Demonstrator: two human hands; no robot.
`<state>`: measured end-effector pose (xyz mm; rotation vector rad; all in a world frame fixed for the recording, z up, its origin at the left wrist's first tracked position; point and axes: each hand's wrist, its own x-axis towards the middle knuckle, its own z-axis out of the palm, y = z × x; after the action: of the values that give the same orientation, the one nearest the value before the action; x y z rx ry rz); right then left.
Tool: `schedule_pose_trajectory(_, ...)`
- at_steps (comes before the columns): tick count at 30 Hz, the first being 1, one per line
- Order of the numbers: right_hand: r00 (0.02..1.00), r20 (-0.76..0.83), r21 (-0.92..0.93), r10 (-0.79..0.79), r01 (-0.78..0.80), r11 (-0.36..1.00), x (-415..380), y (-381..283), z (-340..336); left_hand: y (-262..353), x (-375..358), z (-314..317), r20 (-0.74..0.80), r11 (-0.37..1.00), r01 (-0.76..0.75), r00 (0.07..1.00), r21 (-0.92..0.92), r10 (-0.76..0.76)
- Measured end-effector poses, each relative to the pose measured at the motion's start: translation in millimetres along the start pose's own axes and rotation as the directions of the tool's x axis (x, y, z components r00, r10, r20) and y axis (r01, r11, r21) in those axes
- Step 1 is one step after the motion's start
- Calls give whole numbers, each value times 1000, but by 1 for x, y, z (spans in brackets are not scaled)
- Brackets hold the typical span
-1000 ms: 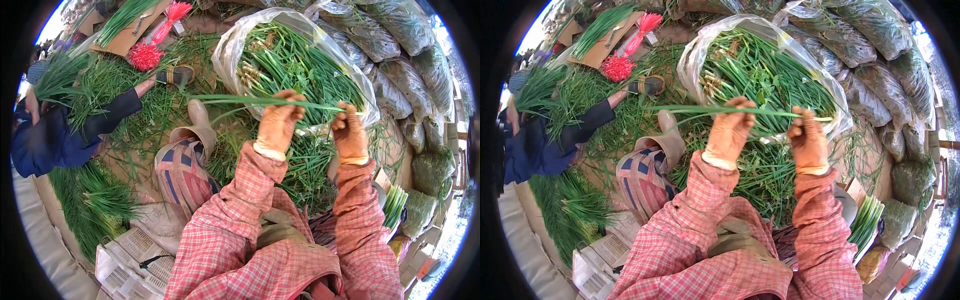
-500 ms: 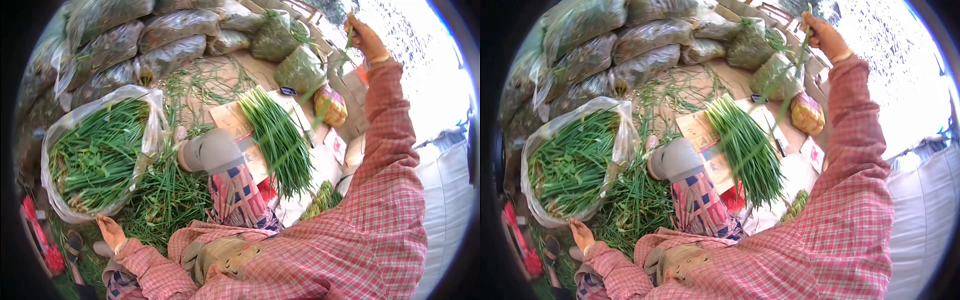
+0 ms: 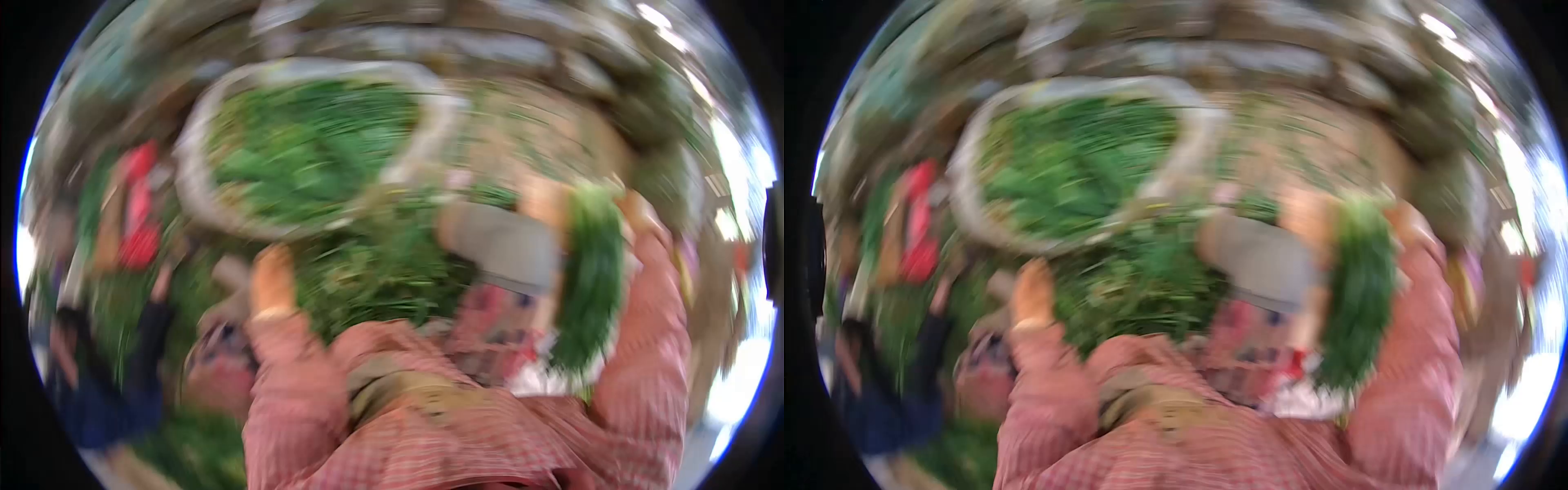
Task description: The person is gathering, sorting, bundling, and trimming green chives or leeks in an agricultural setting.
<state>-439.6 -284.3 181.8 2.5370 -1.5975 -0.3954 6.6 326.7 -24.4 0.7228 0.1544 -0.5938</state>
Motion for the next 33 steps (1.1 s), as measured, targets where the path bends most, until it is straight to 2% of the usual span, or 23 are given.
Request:
schedule_pose_trajectory(2,996,-88,-102,31,-40,994,18,-45,-7,4,-7,15,-54,992,-121,991,-15,120)
schedule_pose_trajectory(3,991,-130,-75,-16,6,997,23,-79,-17,3,-4,25,-70,985,-172,983,-8,171)
schedule_pose_trajectory(4,978,-154,124,-137,157,980,24,-129,-36,4,-1,41,-117,970,-232,968,-67,223)
schedule_pose_trajectory(5,954,-194,304,-230,282,910,20,-170,-50,4,4,60,-252,966,-258,935,-6,249)
schedule_pose_trajectory(6,929,-110,387,-354,368,846,6,-234,-67,4,14,70,-323,963,-267,909,31,262)
schedule_pose_trajectory(7,862,-124,491,-491,483,725,-7,-294,-78,1,26,76,-390,962,-264,881,62,267)
schedule_pose_trajectory(9,628,-189,660,-755,651,376,-46,-427,-91,-5,49,79,-456,956,-261,840,136,295)
schedule_pose_trajectory(11,430,-270,682,-862,717,144,-81,-542,-100,5,60,97,-605,946,-242,728,215,324)
schedule_pose_trajectory(12,376,-265,616,-888,775,144,-97,-588,-108,11,63,100,-670,953,-214,677,217,304)
schedule_pose_trajectory(13,380,-281,539,-881,822,183,-104,-633,-105,16,68,96,-729,957,-188,619,222,291)
schedule_pose_trajectory(15,387,-301,367,-872,890,268,-108,-698,-85,5,81,70,-665,969,-171,706,177,246)
schedule_pose_trajectory(17,446,-82,207,-891,882,423,-115,-730,-74,12,84,63,-547,981,-176,815,85,194)
schedule_pose_trajectory(18,431,-126,68,-894,902,426,-120,-733,-62,18,82,66,-462,980,-182,865,78,197)
schedule_pose_trajectory(21,254,-230,-19,-939,964,266,-157,-711,-44,22,88,72,-403,942,-335,863,-3,306)
schedule_pose_trajectory(22,200,-309,-127,-930,960,249,-173,-701,-25,18,89,65,-347,925,-378,873,-33,344)
schedule_pose_trajectory(24,42,-424,-120,-904,987,102,-197,-683,10,11,83,54,-422,937,-335,867,-101,265)
schedule_pose_trajectory(25,34,-435,-73,-900,995,73,-205,-676,14,10,77,46,-439,944,-289,877,-157,195)
schedule_pose_trajectory(27,39,-327,45,-944,999,26,-216,-662,14,8,66,35,-494,919,-189,869,-346,-7)
schedule_pose_trajectory(28,-16,-292,124,-956,991,-55,-216,-654,0,0,64,18,-462,929,-142,886,-343,-35)
schedule_pose_trajectory(29,-6,-417,442,-909,872,-209,-204,-646,7,-9,62,3,-431,936,-100,900,-339,-60)
schedule_pose_trajectory(31,196,-294,618,-936,786,-29,-187,-651,-17,-3,50,21,-488,937,-338,834,-84,257)
schedule_pose_trajectory(32,236,-361,636,-902,770,-53,-178,-660,-25,-8,42,11,-399,967,-247,894,-56,205)
schedule_pose_trajectory(33,287,-315,704,-905,710,-21,-173,-667,-26,-7,36,10,-391,970,-202,910,-132,136)
